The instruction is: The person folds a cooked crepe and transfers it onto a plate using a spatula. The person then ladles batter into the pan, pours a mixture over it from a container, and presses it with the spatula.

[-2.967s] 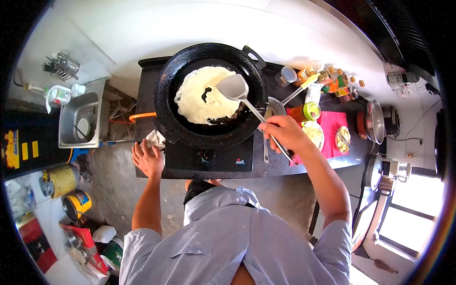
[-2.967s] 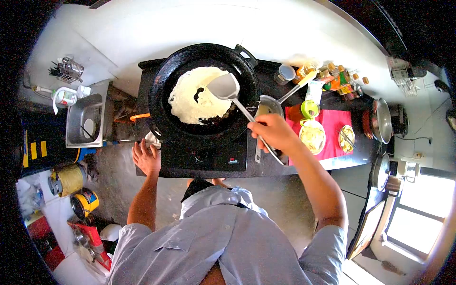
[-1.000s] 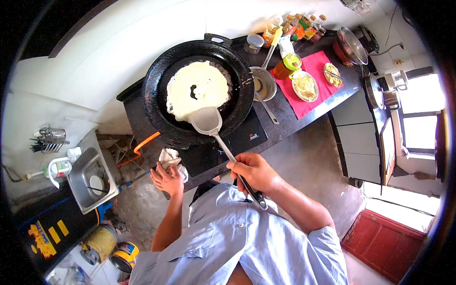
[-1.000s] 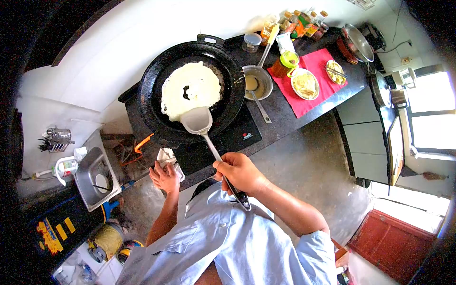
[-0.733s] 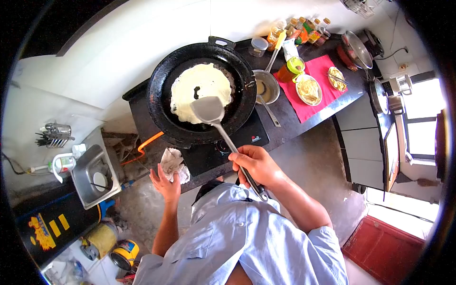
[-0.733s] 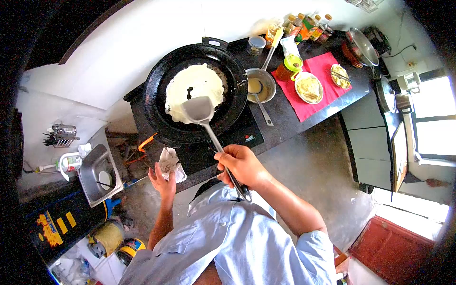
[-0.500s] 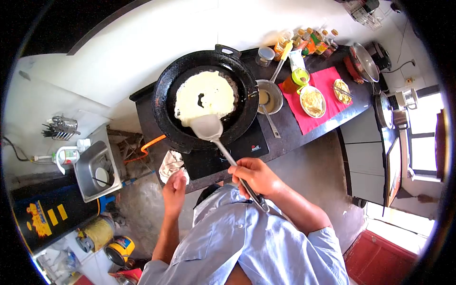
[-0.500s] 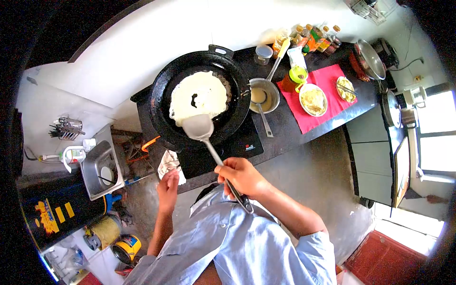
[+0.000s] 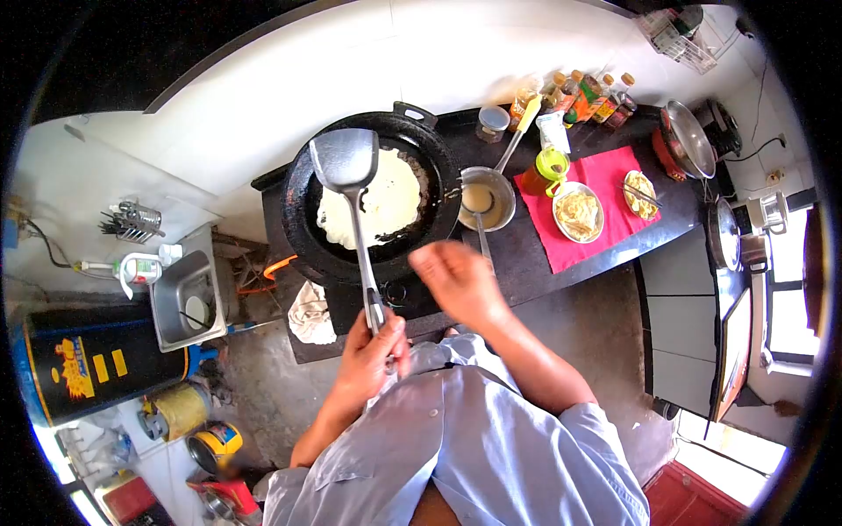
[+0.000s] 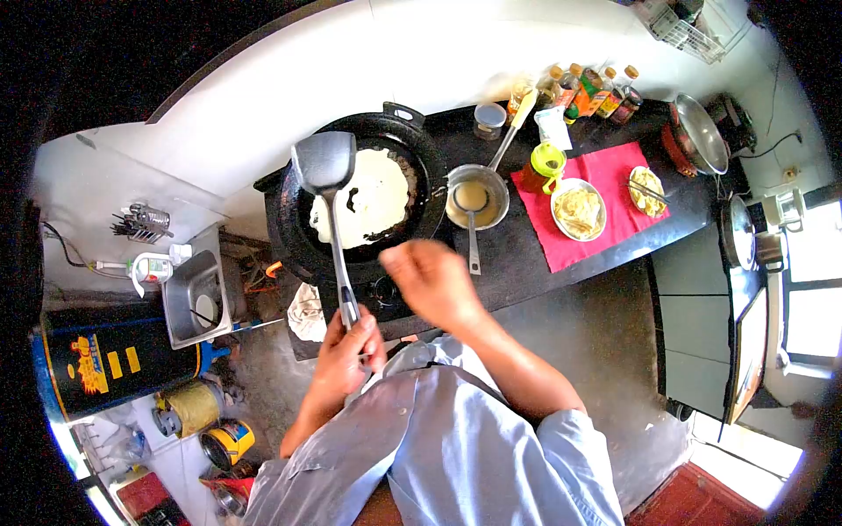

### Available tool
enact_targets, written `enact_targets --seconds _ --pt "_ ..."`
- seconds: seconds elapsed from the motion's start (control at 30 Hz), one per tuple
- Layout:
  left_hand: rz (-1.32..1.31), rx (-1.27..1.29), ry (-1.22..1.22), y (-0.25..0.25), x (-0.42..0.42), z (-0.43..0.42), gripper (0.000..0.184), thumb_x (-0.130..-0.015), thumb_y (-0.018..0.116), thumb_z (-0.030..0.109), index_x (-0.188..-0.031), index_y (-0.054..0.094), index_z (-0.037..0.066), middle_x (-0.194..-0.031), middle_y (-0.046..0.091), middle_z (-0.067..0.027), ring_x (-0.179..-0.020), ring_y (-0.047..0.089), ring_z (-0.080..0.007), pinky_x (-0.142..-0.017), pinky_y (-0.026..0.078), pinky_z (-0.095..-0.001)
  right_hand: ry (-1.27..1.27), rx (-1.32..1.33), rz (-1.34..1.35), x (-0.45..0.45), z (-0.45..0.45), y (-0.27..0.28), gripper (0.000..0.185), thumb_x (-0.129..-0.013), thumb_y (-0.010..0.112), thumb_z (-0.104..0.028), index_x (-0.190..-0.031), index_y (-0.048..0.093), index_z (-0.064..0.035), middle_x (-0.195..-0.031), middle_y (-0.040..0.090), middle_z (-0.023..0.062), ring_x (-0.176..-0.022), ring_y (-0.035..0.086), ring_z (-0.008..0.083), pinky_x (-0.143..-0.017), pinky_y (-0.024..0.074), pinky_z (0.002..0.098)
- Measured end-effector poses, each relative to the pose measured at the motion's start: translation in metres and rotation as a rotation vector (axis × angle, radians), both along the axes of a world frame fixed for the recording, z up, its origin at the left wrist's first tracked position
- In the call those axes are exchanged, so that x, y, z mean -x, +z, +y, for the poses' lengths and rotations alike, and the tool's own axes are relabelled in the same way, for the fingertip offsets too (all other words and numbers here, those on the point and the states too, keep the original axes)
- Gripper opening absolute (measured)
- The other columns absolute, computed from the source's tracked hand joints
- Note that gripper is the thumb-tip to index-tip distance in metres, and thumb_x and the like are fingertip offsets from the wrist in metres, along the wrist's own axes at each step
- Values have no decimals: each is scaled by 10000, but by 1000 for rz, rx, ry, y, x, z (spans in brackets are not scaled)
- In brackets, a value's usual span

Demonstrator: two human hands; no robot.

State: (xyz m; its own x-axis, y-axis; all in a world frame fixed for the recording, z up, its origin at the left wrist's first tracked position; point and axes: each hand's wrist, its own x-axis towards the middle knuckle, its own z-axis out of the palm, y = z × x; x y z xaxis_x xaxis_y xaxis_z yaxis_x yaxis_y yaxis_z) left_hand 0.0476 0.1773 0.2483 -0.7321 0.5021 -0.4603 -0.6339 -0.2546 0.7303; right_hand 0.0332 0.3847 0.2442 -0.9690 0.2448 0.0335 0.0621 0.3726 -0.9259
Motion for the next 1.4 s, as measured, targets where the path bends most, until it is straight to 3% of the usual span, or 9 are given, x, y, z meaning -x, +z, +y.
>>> enact_targets --seconds 0.13,0.23,0.43,0.6,0.73,0.83,0.93,1.03,1.4 --pt "189 264 35 2 -2 -22 161 -1065 626 162 -1049 499 65 -652 520 0 -468 493 -89 -437 401 -251 -448 -422 -180 -14 99 -105 377 -944 728 -323 -1110 663 9 -938 698 205 -788 699 379 -806 585 471" --pt "297 471 60 -2 -7 -34 178 -1050 652 156 -1024 498 70 -620 505 22 -440 457 -59 -414 370 -239 -404 661 -710 -3 112 -114 317 -971 708 -336 -1050 643 -36 -829 656 121 -691 679 272 -636 592 434" --pt "351 656 99 -2 -7 -43 201 -1025 680 151 -984 497 78 -631 502 31 -452 469 -50 -416 370 -247 -329 1134 -516 0 115 -145 115 -1019 614 -145 -1004 622 -31 -808 612 81 -626 629 214 -470 511 372" --pt "428 772 121 -10 1 -54 219 -991 724 184 -940 542 73 -641 535 22 -464 473 -65 -428 373 -261 -271 339 -671 -21 115 -105 192 -1013 563 -112 -1074 601 66 -859 671 190 -667 668 272 -534 534 431" --pt "577 862 75 -37 9 -73 178 -1006 702 171 -987 543 93 -659 527 43 -478 451 -39 -419 349 -236 -288 -564 -90 -50 114 -152 381 -958 591 -105 -1288 588 86 -872 651 330 -722 658 463 -736 580 473" --pt "451 749 77 -25 17 -70 152 -1016 682 156 -1023 542 99 -676 532 44 -480 439 -24 -413 339 -222 -292 -305 -101 -61 107 -150 390 -1000 592 -111 -1345 564 67 -893 673 248 -636 643 343 -573 541 426" --pt "339 653 79 -6 26 -67 189 -1009 704 193 -992 549 86 -647 529 34 -462 453 -46 -419 355 -235 -436 741 -348 -63 100 -120 305 -1030 554 -78 -1311 581 38 -913 654 112 -599 572 158 -449 416 315" --pt "282 538 71 -6 34 -75 214 -1011 711 215 -982 550 77 -623 519 33 -444 450 -54 -412 355 -236 -435 1086 -266 -69 97 -97 309 -1054 548 -88 -1349 566 1 -903 615 38 -562 452 72 -416 290 215" --pt "166 362 40 -22 50 -102 165 -1002 680 191 -1034 569 72 -650 515 18 -451 430 -70 -399 342 -242 -323 957 -177 -60 59 20 342 -1075 546 -122 -1393 586 -1 -940 630 56 -512 429 53 -389 297 212"
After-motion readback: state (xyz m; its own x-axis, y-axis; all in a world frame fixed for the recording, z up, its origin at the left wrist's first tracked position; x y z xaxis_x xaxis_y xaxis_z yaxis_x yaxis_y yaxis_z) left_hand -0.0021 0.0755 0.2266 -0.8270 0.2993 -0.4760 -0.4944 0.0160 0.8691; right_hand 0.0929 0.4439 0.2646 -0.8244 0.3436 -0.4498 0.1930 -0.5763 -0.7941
